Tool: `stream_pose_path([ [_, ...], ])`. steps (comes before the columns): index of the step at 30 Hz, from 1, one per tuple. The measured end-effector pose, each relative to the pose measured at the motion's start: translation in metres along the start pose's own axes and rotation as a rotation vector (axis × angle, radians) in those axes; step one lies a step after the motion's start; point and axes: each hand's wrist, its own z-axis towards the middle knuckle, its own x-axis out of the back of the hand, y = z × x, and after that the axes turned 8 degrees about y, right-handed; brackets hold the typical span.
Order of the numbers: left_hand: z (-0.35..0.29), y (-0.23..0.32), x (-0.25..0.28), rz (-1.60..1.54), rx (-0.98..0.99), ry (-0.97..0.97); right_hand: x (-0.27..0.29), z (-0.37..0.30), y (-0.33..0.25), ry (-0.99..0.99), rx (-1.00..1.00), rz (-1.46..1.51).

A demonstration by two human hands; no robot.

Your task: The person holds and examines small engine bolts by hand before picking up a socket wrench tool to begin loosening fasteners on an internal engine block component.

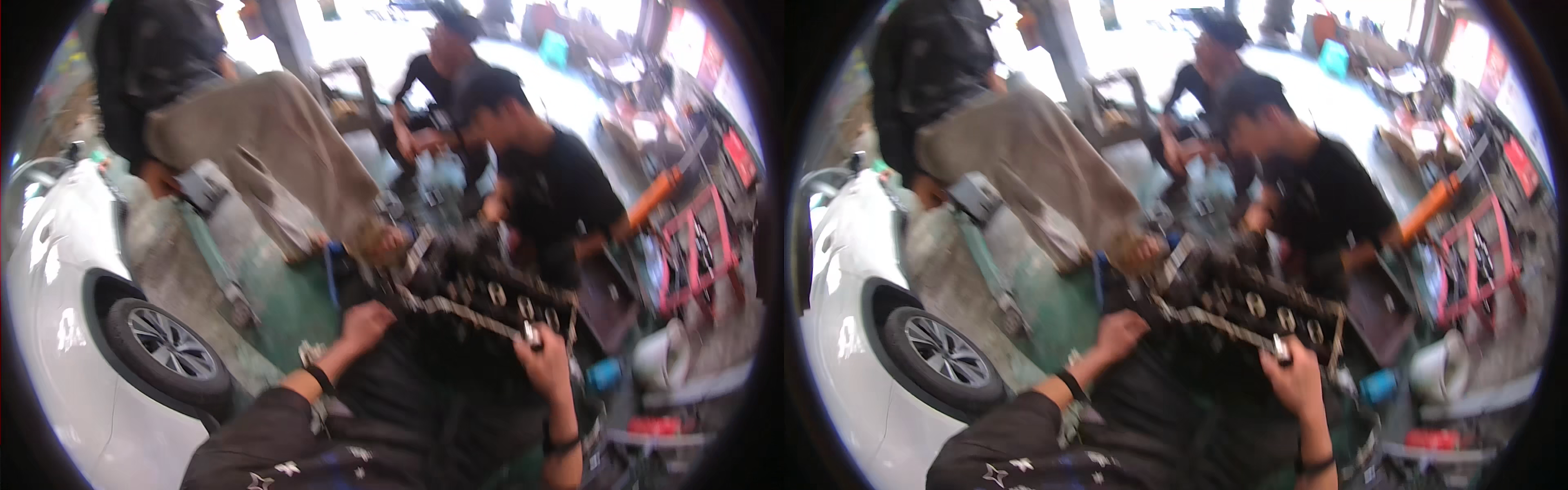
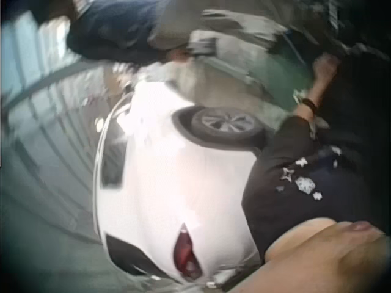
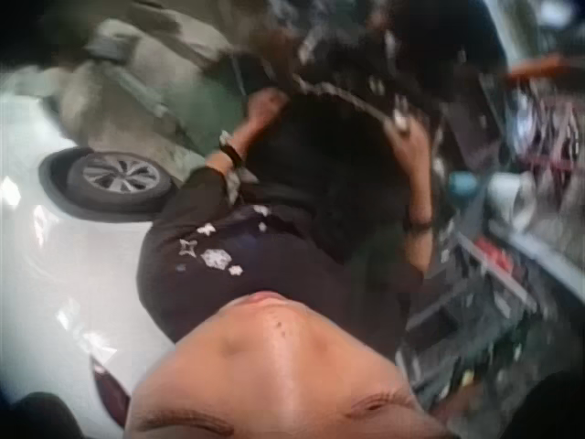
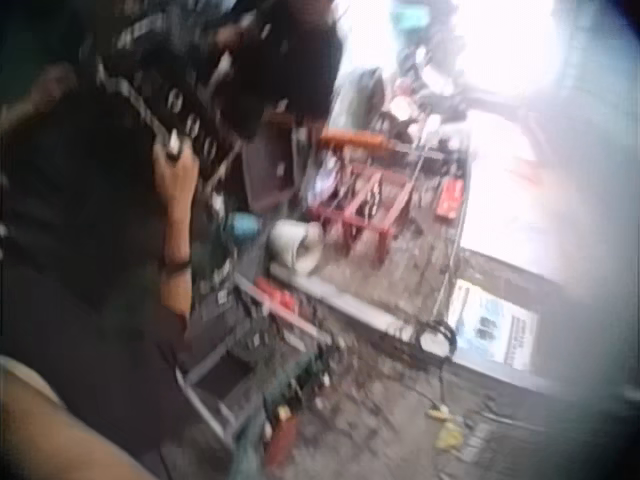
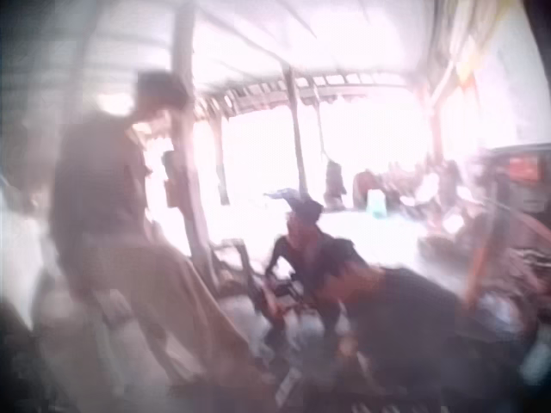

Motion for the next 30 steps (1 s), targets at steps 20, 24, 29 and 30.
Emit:
stream_pose_path([
  [20, 0.007, 0.001, -0.002, 0.417, 0.333, 0.020, -0.017, 0.076, 0.118, -0.012, -0.222, -0.503],
  [24, 0.008, 0.000, 0.002, 0.415, 0.389, -0.048, -0.006, 0.097, 0.144, -0.010, -0.217, -0.401],
  [29, 0.001, -0.008, 0.004, 0.429, 0.405, -0.018, -0.002, 0.119, 0.146, -0.116, -0.206, -0.299],
  [30, 0.000, -0.009, 0.005, 0.428, 0.408, -0.017, -0.004, 0.122, 0.148, -0.157, -0.168, -0.295],
])
